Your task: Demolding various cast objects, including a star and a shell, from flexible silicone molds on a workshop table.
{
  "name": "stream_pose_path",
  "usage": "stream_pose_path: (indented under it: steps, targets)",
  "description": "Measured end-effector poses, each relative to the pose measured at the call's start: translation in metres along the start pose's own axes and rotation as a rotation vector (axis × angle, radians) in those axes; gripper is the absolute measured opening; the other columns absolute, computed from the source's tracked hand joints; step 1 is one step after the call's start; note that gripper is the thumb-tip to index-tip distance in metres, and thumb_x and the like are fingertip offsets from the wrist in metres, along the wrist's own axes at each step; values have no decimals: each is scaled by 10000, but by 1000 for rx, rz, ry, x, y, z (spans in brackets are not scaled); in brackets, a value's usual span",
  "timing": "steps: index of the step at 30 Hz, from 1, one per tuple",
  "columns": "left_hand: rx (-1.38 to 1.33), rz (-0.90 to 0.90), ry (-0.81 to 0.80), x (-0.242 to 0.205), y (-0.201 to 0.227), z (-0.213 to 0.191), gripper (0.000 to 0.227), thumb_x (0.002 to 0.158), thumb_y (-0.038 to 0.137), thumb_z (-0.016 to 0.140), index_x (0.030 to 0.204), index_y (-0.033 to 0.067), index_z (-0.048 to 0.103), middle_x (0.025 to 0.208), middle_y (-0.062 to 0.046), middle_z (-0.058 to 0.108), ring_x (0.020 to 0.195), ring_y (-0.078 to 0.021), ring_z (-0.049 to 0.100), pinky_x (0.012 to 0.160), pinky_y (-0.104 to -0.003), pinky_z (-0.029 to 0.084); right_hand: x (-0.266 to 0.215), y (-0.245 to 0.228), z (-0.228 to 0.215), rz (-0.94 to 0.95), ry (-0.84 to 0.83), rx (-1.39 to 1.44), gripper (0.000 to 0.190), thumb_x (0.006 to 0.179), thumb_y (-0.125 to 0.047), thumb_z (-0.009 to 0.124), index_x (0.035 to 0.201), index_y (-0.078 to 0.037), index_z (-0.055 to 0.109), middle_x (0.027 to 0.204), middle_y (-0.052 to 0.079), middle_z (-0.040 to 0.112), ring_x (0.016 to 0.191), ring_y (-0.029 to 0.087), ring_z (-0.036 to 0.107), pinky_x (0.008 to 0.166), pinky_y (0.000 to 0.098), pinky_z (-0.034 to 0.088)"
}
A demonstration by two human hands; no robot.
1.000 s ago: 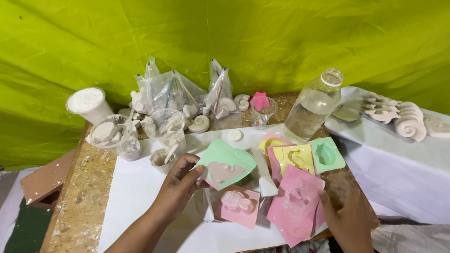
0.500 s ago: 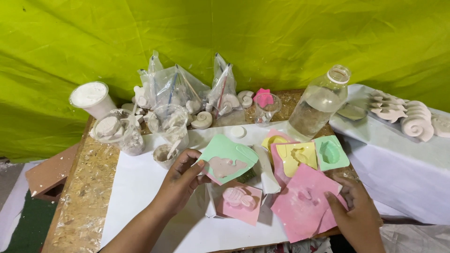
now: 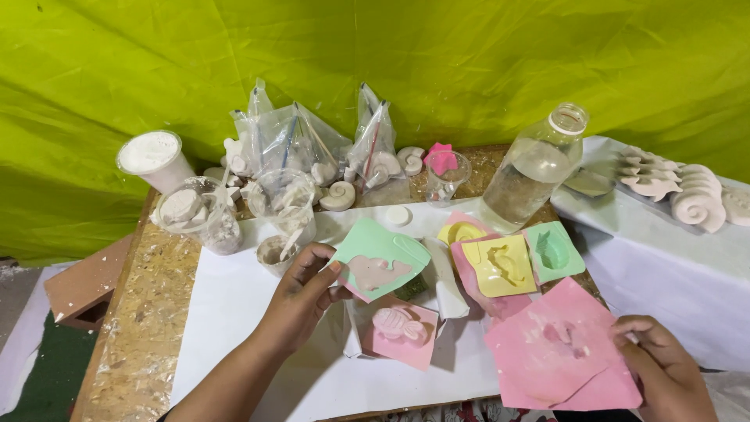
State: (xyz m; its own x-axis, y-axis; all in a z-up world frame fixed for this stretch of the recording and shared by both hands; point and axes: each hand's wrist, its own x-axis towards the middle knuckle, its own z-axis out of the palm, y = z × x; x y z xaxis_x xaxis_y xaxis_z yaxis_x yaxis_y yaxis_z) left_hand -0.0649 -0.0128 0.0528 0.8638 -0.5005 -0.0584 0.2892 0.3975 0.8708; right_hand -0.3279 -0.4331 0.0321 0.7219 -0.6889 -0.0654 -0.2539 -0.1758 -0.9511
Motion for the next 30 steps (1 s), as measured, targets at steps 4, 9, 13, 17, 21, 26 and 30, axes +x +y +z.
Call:
stream_pose_path:
  steps: [4, 9, 13, 17, 21, 26, 30]
  targets:
    - [-4, 7, -19, 0, 0, -1, 64, 990, 127, 638, 972, 90, 589, 1012, -65, 633, 870, -219, 678, 816, -418, 626, 4, 21, -11, -73, 31, 220, 115, 1084, 48, 475, 1071, 20, 586, 1152, 121, 644, 860, 200, 526, 725, 297, 361]
    - [12, -2, -23, -3, 5, 3, 77, 998, 138, 628, 967, 81, 587, 1001, -63, 634, 879, -203, 668, 812, -403, 621, 14, 38, -26, -98, 17, 395, 174, 1071, 39, 426, 1143, -38, 565, 1320, 123, 668, 1099, 199, 612, 873, 285, 435]
    - [8, 11, -27, -1, 2, 0, 75, 994, 145, 633, 982, 84, 590, 1022, -68, 638, 879, -204, 672, 792, -397, 612, 19, 31, -22, -73, 44, 361, 146, 1055, -3, 472, 1125, -62, 584, 1214, 78, 664, 937, 182, 571, 766, 277, 386]
    - [4, 15, -21, -2, 2, 1, 65, 995, 138, 632, 977, 87, 595, 1019, -62, 636, 879, -205, 672, 792, -391, 612, 5, -28, 17, 165, 66, -347, 220, 1052, -132, 526, 1168, -118, 713, 993, 50, 687, 732, 210, 523, 695, 319, 366]
    - [3, 25, -29, -2, 2, 2, 51, 999, 121, 622, 973, 90, 592, 1029, -58, 620, 884, -207, 670, 785, -399, 618, 3, -31, 39, 155, -50, -609, 274, 985, -273, 609, 1177, -142, 753, 1097, 11, 777, 727, 245, 630, 772, 341, 472]
    - [12, 24, -32, -2, 2, 0, 53, 998, 137, 628, 986, 95, 598, 1024, -57, 624, 903, -203, 661, 786, -390, 616, -3, 9, 50, -201, 95, -839, 309, 851, -314, 676, 1128, -206, 759, 1396, 92, 581, 1247, 310, 559, 1011, 495, 441]
    - [4, 35, -55, -2, 4, 2, 81, 999, 145, 624, 962, 84, 586, 1018, -77, 630, 888, -227, 682, 771, -409, 632, -33, -27, 92, -829, 17, -830, 426, 857, -410, 643, 1212, -175, 644, 1513, 138, 497, 1433, 309, 458, 1175, 540, 343]
